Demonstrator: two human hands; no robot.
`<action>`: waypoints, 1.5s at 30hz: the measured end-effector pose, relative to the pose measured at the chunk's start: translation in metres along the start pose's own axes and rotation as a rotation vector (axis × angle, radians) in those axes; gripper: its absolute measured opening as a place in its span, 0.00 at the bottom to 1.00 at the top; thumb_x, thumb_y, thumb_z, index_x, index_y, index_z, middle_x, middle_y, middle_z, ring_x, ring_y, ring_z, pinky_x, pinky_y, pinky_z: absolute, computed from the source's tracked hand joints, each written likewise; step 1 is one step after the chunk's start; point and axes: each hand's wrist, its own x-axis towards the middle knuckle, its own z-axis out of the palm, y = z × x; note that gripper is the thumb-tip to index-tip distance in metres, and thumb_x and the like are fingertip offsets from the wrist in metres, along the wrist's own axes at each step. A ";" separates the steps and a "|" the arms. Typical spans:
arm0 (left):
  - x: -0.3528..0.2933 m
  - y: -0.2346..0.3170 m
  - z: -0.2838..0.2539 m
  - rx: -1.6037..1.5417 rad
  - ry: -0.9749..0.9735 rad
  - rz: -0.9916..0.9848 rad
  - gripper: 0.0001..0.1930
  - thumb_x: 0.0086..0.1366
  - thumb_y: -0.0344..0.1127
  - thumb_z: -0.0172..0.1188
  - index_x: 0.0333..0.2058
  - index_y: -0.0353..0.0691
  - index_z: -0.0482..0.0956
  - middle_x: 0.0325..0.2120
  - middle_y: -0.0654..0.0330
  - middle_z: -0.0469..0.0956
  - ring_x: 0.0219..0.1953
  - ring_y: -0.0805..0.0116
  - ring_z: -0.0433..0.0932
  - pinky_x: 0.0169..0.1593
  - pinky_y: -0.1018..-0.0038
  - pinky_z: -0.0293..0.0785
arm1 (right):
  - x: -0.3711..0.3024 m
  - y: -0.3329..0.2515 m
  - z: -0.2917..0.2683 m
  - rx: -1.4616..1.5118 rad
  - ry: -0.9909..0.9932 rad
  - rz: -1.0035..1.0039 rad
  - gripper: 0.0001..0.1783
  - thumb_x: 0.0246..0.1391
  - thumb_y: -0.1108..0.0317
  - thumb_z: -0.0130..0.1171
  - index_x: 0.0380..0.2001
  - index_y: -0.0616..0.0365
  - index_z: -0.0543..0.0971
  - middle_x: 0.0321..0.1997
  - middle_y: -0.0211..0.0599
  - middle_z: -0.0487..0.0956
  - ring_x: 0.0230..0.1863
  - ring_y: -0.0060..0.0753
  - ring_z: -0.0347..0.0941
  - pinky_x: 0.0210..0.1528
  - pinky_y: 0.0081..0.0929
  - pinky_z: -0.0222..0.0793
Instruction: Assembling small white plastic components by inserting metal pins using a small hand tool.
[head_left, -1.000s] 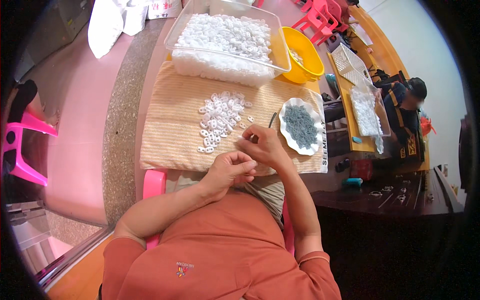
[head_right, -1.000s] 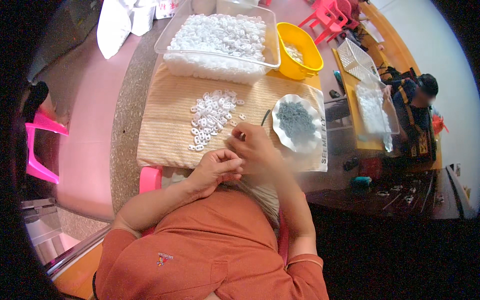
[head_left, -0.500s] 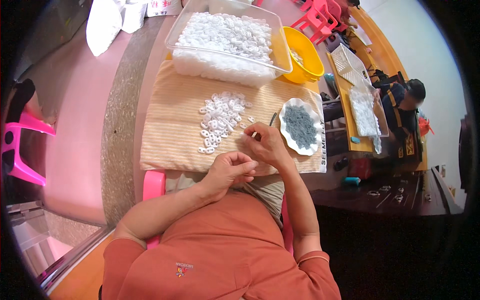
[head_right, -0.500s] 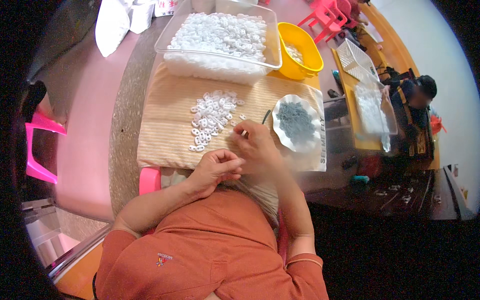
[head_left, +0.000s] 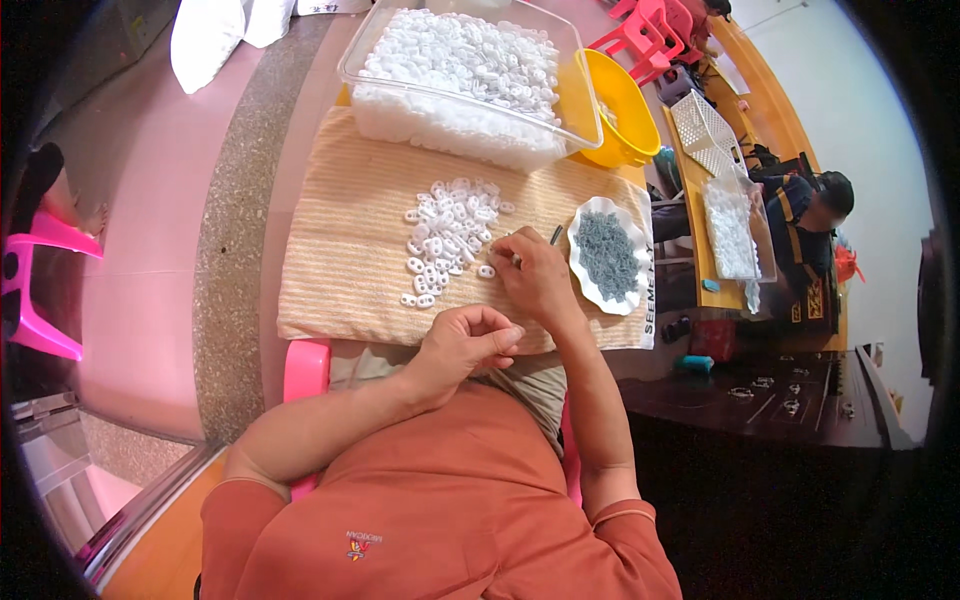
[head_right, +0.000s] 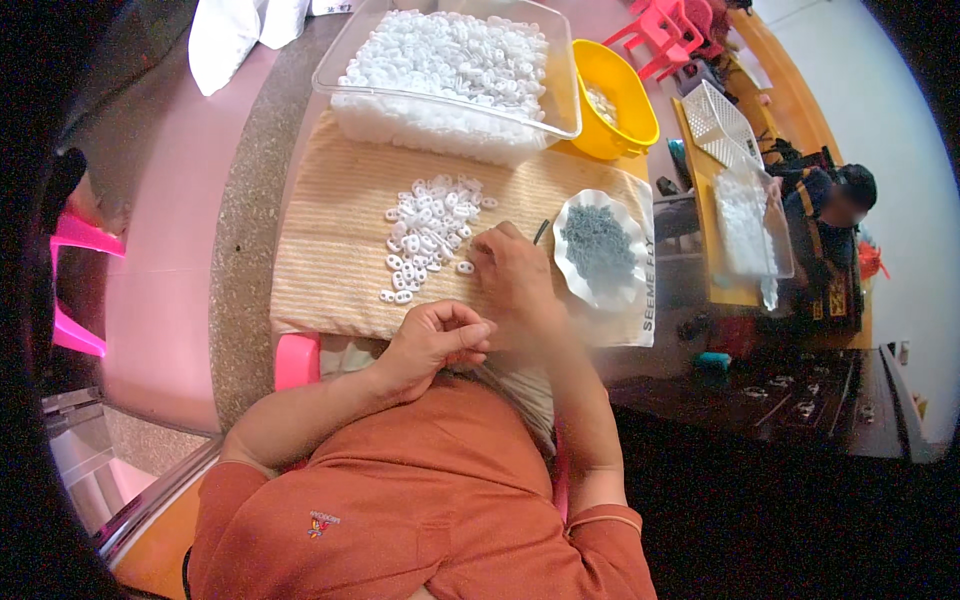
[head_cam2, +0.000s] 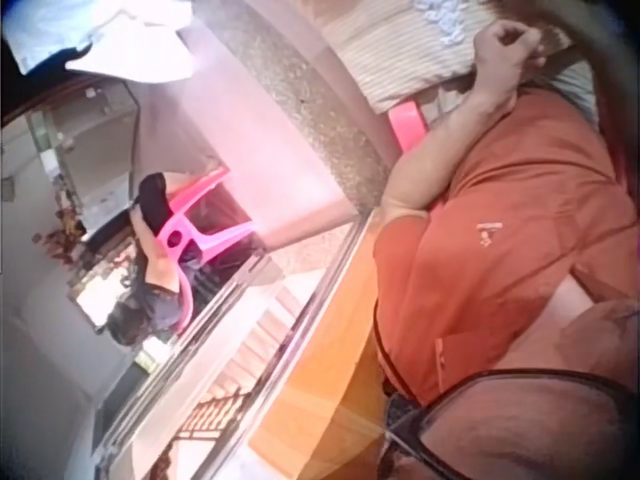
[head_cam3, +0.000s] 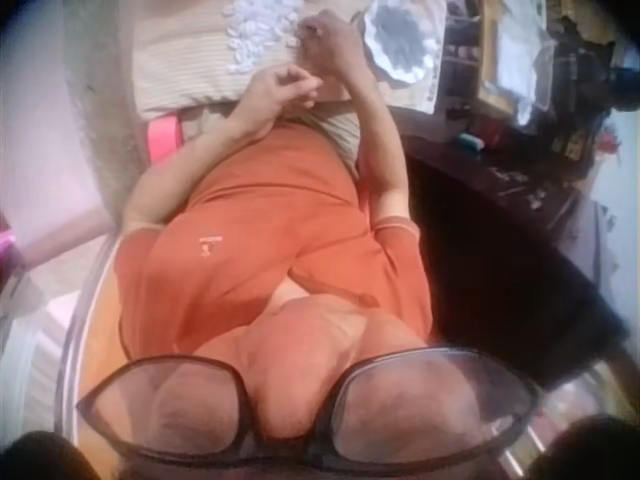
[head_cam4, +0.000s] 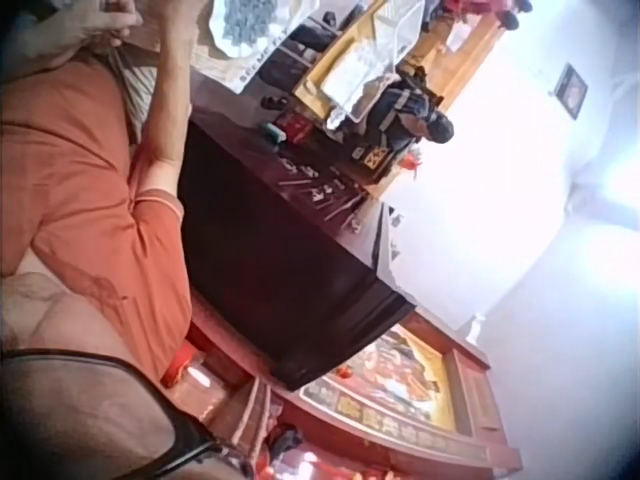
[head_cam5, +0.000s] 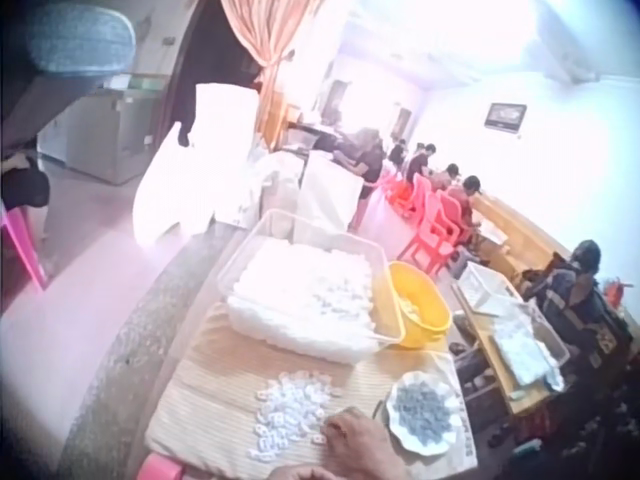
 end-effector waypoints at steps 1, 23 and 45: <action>0.000 0.001 0.001 -0.003 0.005 0.000 0.05 0.62 0.32 0.62 0.34 0.38 0.77 0.29 0.66 0.77 0.31 0.79 0.76 0.36 0.82 0.77 | 0.000 0.000 -0.001 0.002 0.003 -0.018 0.06 0.50 0.69 0.60 0.31 0.58 0.79 0.33 0.41 0.77 0.31 0.47 0.75 0.33 0.36 0.70; 0.002 0.000 0.000 -0.066 0.072 0.102 0.11 0.69 0.37 0.52 0.44 0.37 0.76 0.38 0.61 0.79 0.37 0.73 0.78 0.43 0.73 0.77 | -0.070 -0.048 -0.012 0.100 0.289 -0.200 0.09 0.47 0.79 0.61 0.34 0.60 0.76 0.31 0.40 0.76 0.26 0.41 0.76 0.25 0.31 0.72; 0.001 0.003 0.002 -0.067 0.129 0.073 0.10 0.67 0.36 0.56 0.39 0.34 0.75 0.35 0.57 0.79 0.34 0.73 0.78 0.40 0.76 0.78 | -0.077 0.032 -0.059 -0.304 0.395 -0.003 0.14 0.45 0.70 0.66 0.36 0.62 0.78 0.38 0.43 0.75 0.43 0.48 0.70 0.43 0.40 0.67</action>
